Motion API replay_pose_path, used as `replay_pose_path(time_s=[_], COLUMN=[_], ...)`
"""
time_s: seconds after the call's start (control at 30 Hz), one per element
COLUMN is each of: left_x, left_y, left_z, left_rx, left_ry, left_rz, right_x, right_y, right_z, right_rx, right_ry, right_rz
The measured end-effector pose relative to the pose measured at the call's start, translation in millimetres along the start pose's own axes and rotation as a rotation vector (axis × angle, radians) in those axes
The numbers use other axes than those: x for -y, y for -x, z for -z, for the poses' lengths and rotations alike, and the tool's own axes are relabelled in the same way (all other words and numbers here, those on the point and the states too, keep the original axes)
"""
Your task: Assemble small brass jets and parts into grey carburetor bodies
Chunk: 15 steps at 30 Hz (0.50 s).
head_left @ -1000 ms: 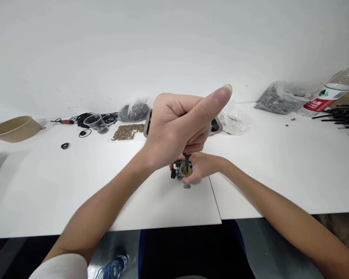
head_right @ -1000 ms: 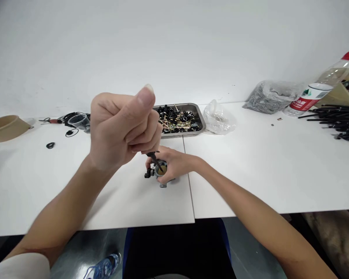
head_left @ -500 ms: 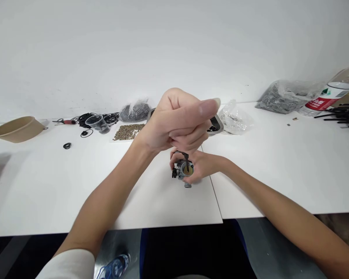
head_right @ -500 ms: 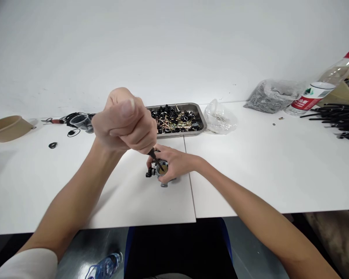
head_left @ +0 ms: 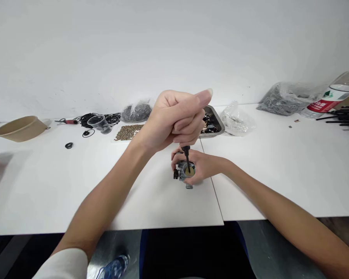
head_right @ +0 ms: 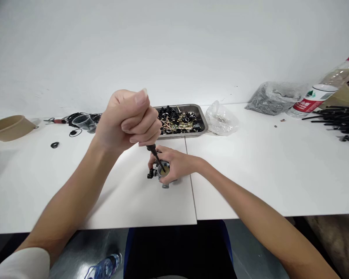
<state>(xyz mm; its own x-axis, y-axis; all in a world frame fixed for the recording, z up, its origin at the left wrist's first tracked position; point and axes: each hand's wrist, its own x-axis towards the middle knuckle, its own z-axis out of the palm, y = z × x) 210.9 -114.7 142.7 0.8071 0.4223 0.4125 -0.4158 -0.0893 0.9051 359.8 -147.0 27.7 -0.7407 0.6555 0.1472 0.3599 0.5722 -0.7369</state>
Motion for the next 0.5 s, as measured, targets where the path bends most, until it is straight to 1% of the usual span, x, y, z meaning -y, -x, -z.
replay_pose_path(time_s=[0.07, 0.13, 0.2, 0.27, 0.3, 0.37, 0.5], left_x=[-5, -6, -3, 3, 6, 9, 7], left_y=[4, 7, 9, 9, 9, 8, 6], left_z=[-8.2, -19.7, -31.0, -38.4, -39.9, -39.0, -28.6], left_rx=[-0.067, -0.16, -0.251, -0.308, -0.311, -0.264, -0.106], left_ry=[-0.089, -0.158, -0.185, -0.173, -0.164, -0.153, -0.141], left_rz=[0.035, 0.044, -0.01, -0.101, -0.142, -0.172, -0.092], right_x=[2, 4, 7, 9, 10, 12, 10], right_y=[0, 0, 1, 1, 1, 1, 2], right_z=[1, 2, 3, 4, 4, 4, 3], right_rx=[0.005, 0.016, 0.032, 0.05, 0.059, 0.074, 0.083], right_ry=[-0.005, -0.025, -0.043, -0.055, -0.062, -0.094, -0.129], right_rz=[-0.012, -0.054, -0.116, -0.165, -0.179, -0.195, -0.188])
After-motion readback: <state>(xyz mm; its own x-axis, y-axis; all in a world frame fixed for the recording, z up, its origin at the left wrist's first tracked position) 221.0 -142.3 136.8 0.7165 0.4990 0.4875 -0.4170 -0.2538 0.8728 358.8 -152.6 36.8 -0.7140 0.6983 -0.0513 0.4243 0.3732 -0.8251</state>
